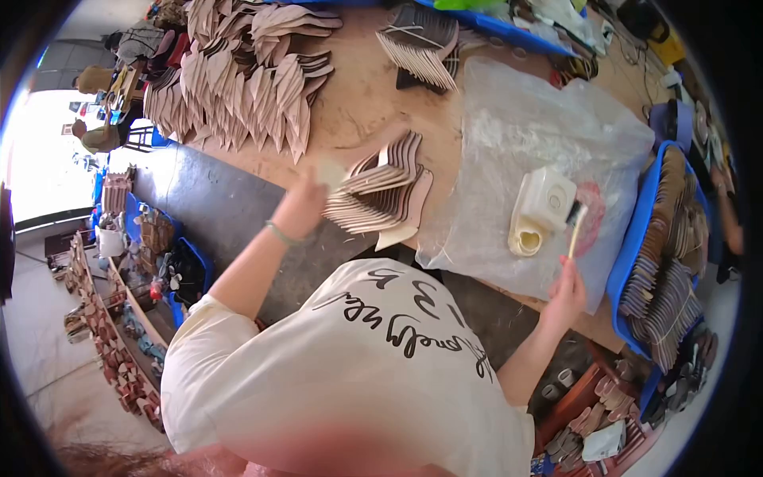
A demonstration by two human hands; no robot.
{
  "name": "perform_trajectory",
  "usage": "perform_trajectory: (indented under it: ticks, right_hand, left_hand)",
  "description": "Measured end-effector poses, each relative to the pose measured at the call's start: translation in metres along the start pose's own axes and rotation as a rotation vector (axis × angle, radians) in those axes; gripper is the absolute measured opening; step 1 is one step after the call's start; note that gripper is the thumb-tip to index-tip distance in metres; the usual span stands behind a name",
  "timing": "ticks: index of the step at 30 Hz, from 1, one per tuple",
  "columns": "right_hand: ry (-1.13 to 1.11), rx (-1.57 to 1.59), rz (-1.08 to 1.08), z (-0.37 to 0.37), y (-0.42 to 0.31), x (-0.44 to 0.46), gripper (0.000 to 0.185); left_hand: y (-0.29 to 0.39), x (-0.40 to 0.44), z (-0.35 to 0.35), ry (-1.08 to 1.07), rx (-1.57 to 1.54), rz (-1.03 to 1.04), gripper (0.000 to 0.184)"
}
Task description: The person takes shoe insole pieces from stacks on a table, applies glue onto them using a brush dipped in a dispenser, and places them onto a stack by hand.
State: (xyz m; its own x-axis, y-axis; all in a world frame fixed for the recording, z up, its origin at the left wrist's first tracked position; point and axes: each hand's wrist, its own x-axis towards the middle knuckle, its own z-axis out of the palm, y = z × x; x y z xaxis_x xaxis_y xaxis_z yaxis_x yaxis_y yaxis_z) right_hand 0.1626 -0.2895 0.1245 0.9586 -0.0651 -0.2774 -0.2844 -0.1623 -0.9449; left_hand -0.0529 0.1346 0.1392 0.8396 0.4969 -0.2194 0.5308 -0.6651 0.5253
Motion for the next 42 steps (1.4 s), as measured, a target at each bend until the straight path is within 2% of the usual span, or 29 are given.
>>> perform_trajectory:
  ticks: [3,5,7,10,13,14,17,18,21,24,27,30,32,36,39,42]
  right_hand:
    - [0.112,-0.01,-0.008,-0.005,-0.001,-0.009,0.028]
    - [0.117,-0.022,-0.013,0.006,-0.015,-0.022,0.03]
    - [0.117,-0.057,-0.031,0.014,-0.021,-0.032,0.03]
    - [0.129,-0.103,-0.021,0.033,-0.044,-0.051,0.031]
    - [0.171,-0.175,-0.055,0.053,-0.06,-0.071,0.032]
    - [0.179,-0.186,-0.066,0.055,-0.061,-0.075,0.032]
    - [0.195,-0.201,-0.084,0.057,-0.058,-0.083,0.033]
    - [0.193,-0.197,-0.082,0.057,-0.059,-0.088,0.033]
    - [0.196,-0.179,-0.087,0.057,-0.057,-0.096,0.033]
    - [0.19,-0.153,-0.099,0.062,-0.058,-0.103,0.033]
    - [0.2,-0.139,-0.12,0.067,-0.06,-0.107,0.033]
    - [0.223,-0.157,-0.133,0.071,-0.061,-0.109,0.033]
    - [0.225,-0.16,-0.135,0.073,-0.061,-0.109,0.034]
    - [0.21,-0.128,-0.137,0.079,-0.063,-0.108,0.034]
    - [0.195,-0.104,-0.155,0.081,-0.064,-0.114,0.033]
    - [0.205,-0.09,-0.156,0.076,-0.062,-0.122,0.032]
  left_hand:
    - [-0.077,0.025,-0.054,0.31,0.152,-0.069,0.034]
    - [-0.146,0.065,-0.081,0.464,0.413,-0.103,0.039]
    - [-0.152,0.101,-0.12,0.491,0.394,-0.396,0.038]
    - [-0.178,0.152,-0.142,0.528,0.509,-0.472,0.04]
    - [-0.249,0.202,-0.097,0.57,0.489,-0.51,0.038]
    - [-0.259,0.208,-0.082,0.511,0.552,-0.532,0.053]
    - [-0.259,0.21,-0.051,0.454,0.484,-0.579,0.066]
    - [-0.25,0.203,-0.054,0.379,0.412,-0.549,0.078]
    - [-0.243,0.184,-0.072,0.31,0.296,-0.459,0.081]
    - [-0.282,0.186,-0.057,0.5,0.166,-0.36,0.073]
    - [-0.26,0.161,-0.071,0.389,0.105,-0.389,0.072]
    - [-0.217,0.124,-0.094,0.555,0.125,-0.043,0.049]
    - [-0.196,0.118,-0.117,0.412,-0.081,-0.088,0.038]
    - [-0.215,0.143,-0.113,0.264,-0.543,-0.318,0.037]
    - [-0.176,0.131,-0.114,0.355,-0.926,-0.113,0.036]
    - [-0.119,0.103,-0.126,0.528,-0.665,0.37,0.031]
